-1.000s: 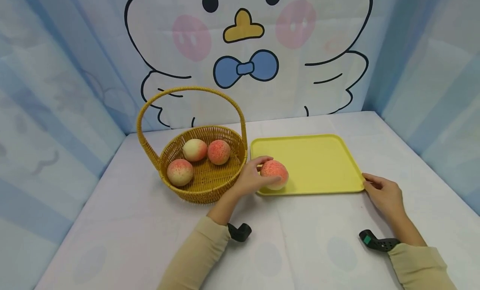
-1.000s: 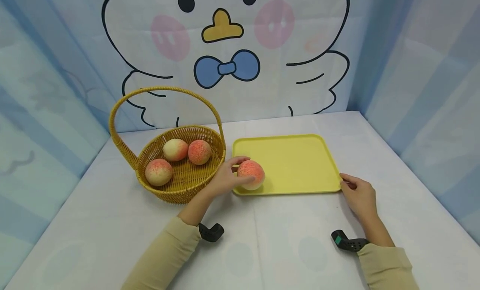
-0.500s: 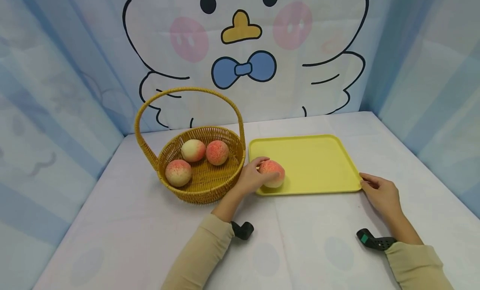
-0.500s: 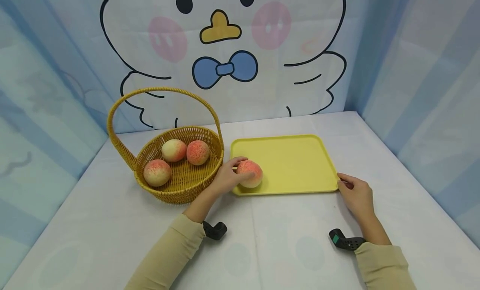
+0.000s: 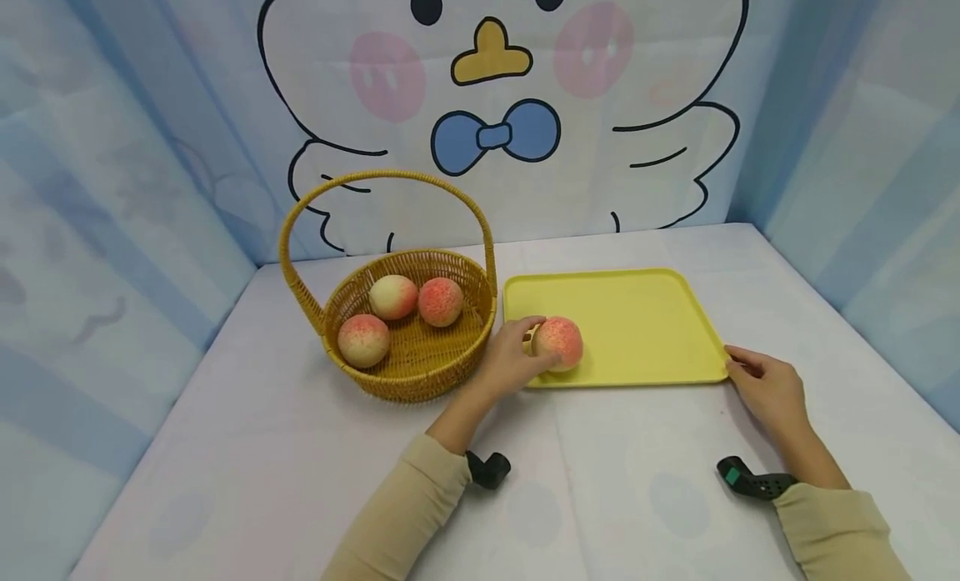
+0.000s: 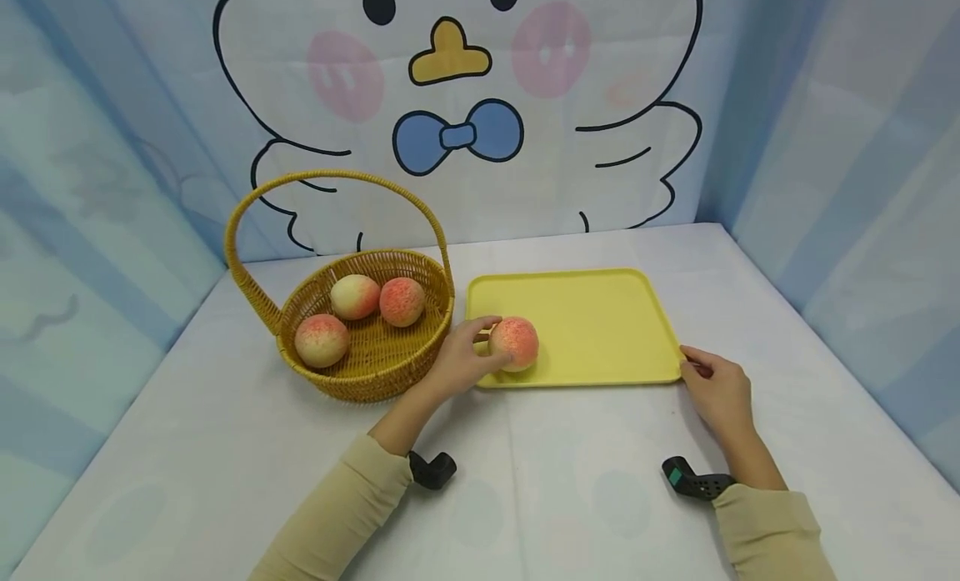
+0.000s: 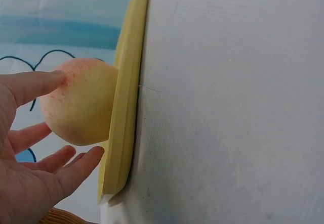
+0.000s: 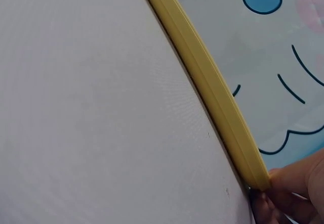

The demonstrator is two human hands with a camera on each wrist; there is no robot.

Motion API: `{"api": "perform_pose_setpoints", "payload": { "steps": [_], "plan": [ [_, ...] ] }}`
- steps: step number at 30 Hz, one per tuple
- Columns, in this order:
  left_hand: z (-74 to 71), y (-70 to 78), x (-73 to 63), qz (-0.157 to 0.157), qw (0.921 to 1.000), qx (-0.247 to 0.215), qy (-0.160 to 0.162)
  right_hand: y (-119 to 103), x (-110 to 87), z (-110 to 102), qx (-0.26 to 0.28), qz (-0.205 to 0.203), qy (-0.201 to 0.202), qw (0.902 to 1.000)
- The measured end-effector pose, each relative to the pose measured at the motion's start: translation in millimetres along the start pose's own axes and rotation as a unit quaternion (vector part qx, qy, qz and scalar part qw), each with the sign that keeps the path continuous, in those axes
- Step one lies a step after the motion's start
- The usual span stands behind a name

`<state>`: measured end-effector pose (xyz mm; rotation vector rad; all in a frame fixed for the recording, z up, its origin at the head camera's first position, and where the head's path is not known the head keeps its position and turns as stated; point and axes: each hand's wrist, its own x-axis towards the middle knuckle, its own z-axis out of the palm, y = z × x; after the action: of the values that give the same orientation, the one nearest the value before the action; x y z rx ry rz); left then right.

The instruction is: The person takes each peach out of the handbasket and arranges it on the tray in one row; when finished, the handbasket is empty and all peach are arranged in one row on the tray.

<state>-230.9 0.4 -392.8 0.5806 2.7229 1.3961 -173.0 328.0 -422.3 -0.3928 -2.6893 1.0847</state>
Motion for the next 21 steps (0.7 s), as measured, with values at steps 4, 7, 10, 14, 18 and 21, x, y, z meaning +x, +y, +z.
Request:
{"api": "perform_pose_setpoints", "payload": {
  "steps": [4, 7, 10, 14, 18, 21],
  "plan": [
    [-0.1, 1.5, -2.6, 0.023, 0.9997, -0.003, 0.007, 3, 1.4, 0, -0.004, 0.007, 0.001, 1.0],
    [-0.4, 1.6, -4.7, 0.04, 0.9991, -0.006, 0.012, 4, 1.7, 0, -0.005, 0.008, 0.0, 1.0],
    [-0.7, 1.8, -6.2, 0.05, 0.9985, -0.008, 0.019, 4, 1.5, 0, 0.001, 0.009, -0.001, 1.0],
    [0.5, 1.9, -6.5, 0.045, 0.9985, -0.018, 0.026, 3, 1.7, 0, 0.004, 0.011, -0.003, 0.9999],
    [5.4, 0.4, -3.4, 0.049, 0.9975, -0.034, 0.038, 3, 2.3, 1, 0.002, 0.012, -0.005, 0.9999],
    [10.6, -0.1, 1.1, 0.06, 0.996, -0.051, 0.042, 2, 2.7, 1, 0.0, 0.01, -0.003, 0.9999]
  ]
}}
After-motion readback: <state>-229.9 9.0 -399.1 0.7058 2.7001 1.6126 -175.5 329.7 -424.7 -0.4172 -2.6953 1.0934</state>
